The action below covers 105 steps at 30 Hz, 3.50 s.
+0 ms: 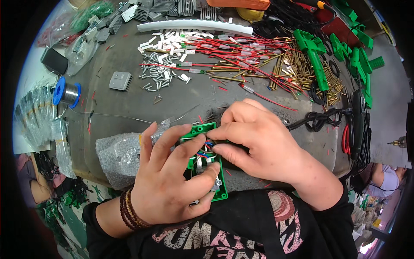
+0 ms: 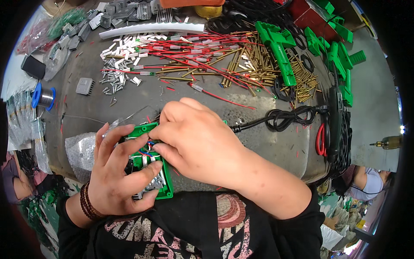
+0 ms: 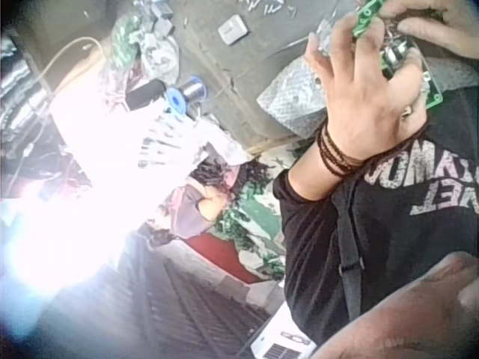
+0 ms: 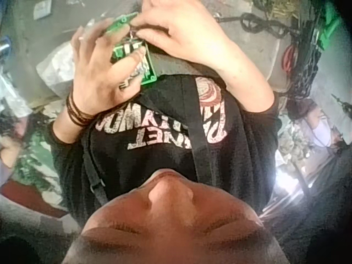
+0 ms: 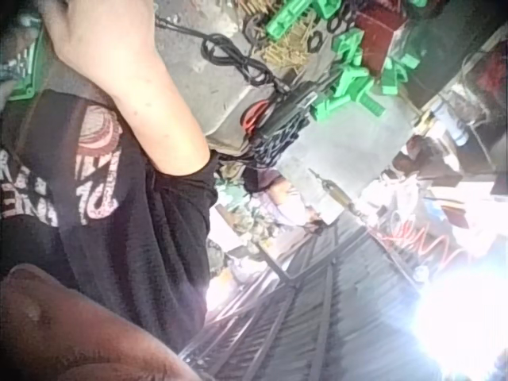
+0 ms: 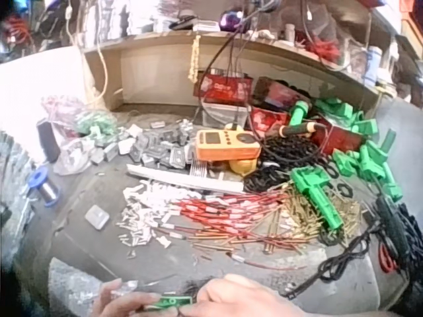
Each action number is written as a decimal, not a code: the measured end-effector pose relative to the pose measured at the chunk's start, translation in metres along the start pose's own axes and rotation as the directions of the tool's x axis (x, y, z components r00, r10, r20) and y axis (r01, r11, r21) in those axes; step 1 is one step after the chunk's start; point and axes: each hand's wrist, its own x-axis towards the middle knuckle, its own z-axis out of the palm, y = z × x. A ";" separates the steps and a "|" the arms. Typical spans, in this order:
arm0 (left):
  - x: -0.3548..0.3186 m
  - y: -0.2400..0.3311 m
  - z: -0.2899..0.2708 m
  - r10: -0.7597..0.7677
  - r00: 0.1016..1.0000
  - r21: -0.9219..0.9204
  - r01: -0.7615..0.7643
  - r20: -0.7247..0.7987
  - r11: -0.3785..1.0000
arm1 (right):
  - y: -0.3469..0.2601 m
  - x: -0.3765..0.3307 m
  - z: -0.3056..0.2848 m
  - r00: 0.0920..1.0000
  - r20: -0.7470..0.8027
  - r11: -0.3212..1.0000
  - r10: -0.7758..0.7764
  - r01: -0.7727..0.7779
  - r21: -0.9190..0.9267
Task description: Assembling components and soldering wires inside a green plastic electronic handheld device housing, followed by screwing the casing shut.
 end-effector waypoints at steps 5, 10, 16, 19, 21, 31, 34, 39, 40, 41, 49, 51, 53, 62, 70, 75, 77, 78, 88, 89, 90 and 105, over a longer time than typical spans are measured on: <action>-0.002 0.000 0.001 0.002 1.000 0.010 -0.002 -0.007 1.000 | 0.005 -0.001 0.000 0.998 0.033 0.998 -0.059 0.058 0.032; -0.002 0.000 0.002 -0.001 1.000 -0.002 0.001 -0.009 1.000 | 0.006 -0.004 0.007 0.996 -0.052 0.997 -0.078 0.077 -0.008; -0.001 0.000 0.002 -0.018 1.000 -0.003 0.018 0.002 1.000 | 0.005 -0.002 0.012 0.995 -0.093 0.997 -0.043 0.038 -0.060; 0.001 0.001 0.003 -0.012 1.000 0.005 0.012 0.020 1.000 | 0.006 -0.002 0.008 0.997 -0.078 0.998 -0.005 -0.001 -0.070; 0.004 0.001 0.004 0.008 1.000 0.002 -0.008 0.006 1.000 | 0.004 -0.003 0.005 0.998 -0.057 0.995 0.030 -0.036 -0.097; 0.002 0.003 0.003 0.058 0.997 0.019 -0.057 -0.051 0.998 | 0.090 -0.045 -0.140 0.807 -0.517 0.582 0.287 -0.575 -0.574; -0.001 0.001 0.004 0.044 0.996 0.019 -0.043 -0.072 0.999 | 0.124 -0.031 -0.139 0.622 -0.453 0.628 0.638 -0.761 -0.161; -0.003 -0.006 0.005 0.032 0.995 -0.025 -0.035 -0.099 0.999 | 0.097 -0.057 -0.154 0.607 -0.445 0.686 0.659 -0.727 0.026; -0.002 -0.004 0.006 0.061 0.992 -0.027 -0.065 -0.107 0.998 | 0.105 -0.082 -0.150 0.632 -0.519 0.805 0.575 -0.552 0.218; -0.003 -0.004 0.007 0.074 0.991 -0.027 -0.078 -0.111 0.997 | 0.087 -0.082 -0.138 0.584 -0.523 0.782 0.621 -0.505 0.365; -0.009 -0.004 0.006 0.044 0.988 -0.025 -0.048 -0.148 0.999 | 0.008 -0.047 -0.033 0.890 -0.389 0.812 0.238 0.037 0.583; -0.008 -0.002 0.006 0.036 0.990 -0.023 -0.040 -0.140 0.999 | 0.011 -0.046 -0.023 0.893 -0.390 0.838 0.224 0.027 0.544; -0.007 -0.002 0.004 0.031 0.990 -0.016 -0.033 -0.136 0.999 | 0.012 -0.045 -0.019 0.864 -0.457 0.870 0.210 0.048 0.491; -0.010 -0.003 0.008 -0.009 0.989 -0.110 -0.008 -0.150 0.994 | 0.009 -0.047 -0.008 0.934 -0.339 0.982 0.116 -0.056 0.182; -0.013 -0.008 0.020 -0.026 0.928 -0.224 -0.062 -0.371 0.973 | 0.019 -0.034 -0.015 0.983 -0.013 0.947 -0.184 0.174 -0.269; -0.014 -0.006 0.015 -0.026 0.938 -0.207 -0.049 -0.345 0.977 | 0.010 -0.032 -0.006 0.993 -0.041 0.951 -0.109 0.092 -0.296; -0.015 -0.009 0.018 -0.013 0.940 -0.185 -0.053 -0.340 0.981 | 0.010 -0.032 -0.006 0.993 -0.069 0.948 -0.091 0.066 -0.311; -0.014 -0.009 0.019 -0.012 0.933 -0.170 -0.053 -0.359 0.984 | 0.012 -0.032 -0.009 0.990 -0.048 0.954 -0.130 0.112 -0.278; -0.026 -0.008 0.032 -0.022 0.819 -0.237 -0.140 -0.574 0.961 | 0.018 -0.039 -0.007 0.985 -0.162 0.996 -0.056 0.044 -0.080; -0.027 -0.008 0.032 -0.016 0.836 -0.224 -0.128 -0.548 0.966 | 0.019 -0.039 -0.007 0.985 -0.163 0.996 -0.057 0.044 -0.080; -0.026 -0.005 0.027 -0.028 0.860 -0.210 -0.092 -0.509 0.973 | 0.019 -0.040 -0.008 0.985 -0.161 0.996 -0.059 0.047 -0.079; -0.017 -0.001 0.011 0.088 0.973 -0.051 -0.101 -0.212 0.994 | 0.026 -0.046 -0.004 0.974 -0.211 0.975 0.085 -0.038 0.219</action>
